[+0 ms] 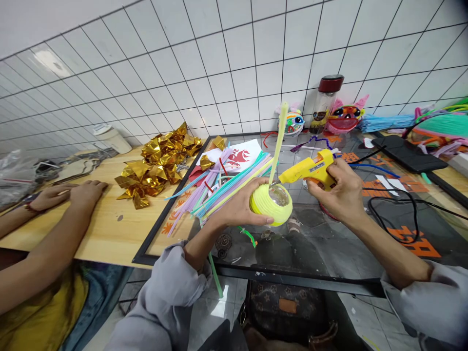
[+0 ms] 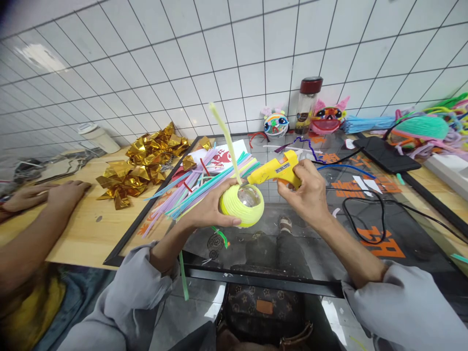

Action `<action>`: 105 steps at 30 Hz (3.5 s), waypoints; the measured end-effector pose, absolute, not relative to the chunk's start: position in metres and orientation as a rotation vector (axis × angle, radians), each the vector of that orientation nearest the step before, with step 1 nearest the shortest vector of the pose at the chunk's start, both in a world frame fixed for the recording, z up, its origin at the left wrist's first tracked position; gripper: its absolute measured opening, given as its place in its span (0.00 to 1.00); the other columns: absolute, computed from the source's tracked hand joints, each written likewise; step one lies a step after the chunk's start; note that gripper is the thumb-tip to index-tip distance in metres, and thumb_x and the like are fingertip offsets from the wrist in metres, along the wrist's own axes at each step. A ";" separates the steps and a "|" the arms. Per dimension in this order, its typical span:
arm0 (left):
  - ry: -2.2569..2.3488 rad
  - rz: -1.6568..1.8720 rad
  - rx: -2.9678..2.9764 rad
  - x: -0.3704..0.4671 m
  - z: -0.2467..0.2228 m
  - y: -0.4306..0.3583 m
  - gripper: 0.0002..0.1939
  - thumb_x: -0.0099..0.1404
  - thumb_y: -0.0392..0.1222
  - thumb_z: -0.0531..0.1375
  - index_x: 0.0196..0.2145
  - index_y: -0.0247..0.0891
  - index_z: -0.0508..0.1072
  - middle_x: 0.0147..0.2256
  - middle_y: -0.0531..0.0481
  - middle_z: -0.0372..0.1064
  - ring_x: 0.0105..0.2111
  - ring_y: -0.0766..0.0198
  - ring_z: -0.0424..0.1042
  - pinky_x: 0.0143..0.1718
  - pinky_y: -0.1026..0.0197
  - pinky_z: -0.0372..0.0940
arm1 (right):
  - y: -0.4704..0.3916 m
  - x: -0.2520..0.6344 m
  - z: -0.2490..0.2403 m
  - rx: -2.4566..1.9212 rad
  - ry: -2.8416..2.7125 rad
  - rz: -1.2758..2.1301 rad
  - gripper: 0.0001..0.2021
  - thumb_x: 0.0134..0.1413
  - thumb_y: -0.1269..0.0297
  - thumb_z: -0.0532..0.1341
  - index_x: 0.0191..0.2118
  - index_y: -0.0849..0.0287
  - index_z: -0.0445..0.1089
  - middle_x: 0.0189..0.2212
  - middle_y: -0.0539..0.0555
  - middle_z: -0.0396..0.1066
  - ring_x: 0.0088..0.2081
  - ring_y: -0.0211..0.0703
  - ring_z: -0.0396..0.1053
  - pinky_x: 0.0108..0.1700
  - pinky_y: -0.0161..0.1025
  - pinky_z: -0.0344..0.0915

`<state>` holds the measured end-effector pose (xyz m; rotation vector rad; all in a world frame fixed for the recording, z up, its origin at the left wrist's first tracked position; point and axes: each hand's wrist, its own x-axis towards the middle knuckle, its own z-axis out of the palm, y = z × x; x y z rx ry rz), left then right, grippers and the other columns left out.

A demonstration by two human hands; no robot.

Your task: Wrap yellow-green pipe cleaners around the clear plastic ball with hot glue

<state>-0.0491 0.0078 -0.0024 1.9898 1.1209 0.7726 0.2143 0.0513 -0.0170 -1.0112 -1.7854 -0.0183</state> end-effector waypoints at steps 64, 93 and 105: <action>1.118 0.773 2.000 -0.050 -0.004 0.008 0.48 0.48 0.52 0.73 0.62 0.35 0.62 0.64 0.37 0.62 0.65 0.41 0.63 0.70 0.41 0.54 | 0.055 0.220 -0.018 -0.943 -1.826 -0.063 0.17 0.51 0.65 0.65 0.23 0.53 0.54 0.24 0.47 0.53 0.25 0.39 0.53 0.25 0.40 0.50; 1.126 0.726 2.056 -0.050 -0.004 0.008 0.49 0.48 0.54 0.74 0.64 0.38 0.61 0.65 0.38 0.62 0.66 0.42 0.62 0.71 0.42 0.53 | 0.051 0.217 -0.017 -0.892 -1.828 -0.069 0.15 0.54 0.63 0.65 0.25 0.54 0.57 0.26 0.49 0.57 0.26 0.39 0.57 0.26 0.39 0.52; 1.124 0.726 2.050 -0.049 -0.001 0.006 0.48 0.49 0.53 0.73 0.63 0.37 0.61 0.64 0.37 0.63 0.65 0.42 0.63 0.70 0.42 0.55 | 0.050 0.217 -0.013 -0.865 -1.833 -0.043 0.16 0.53 0.65 0.65 0.24 0.53 0.55 0.25 0.48 0.54 0.25 0.39 0.54 0.25 0.39 0.49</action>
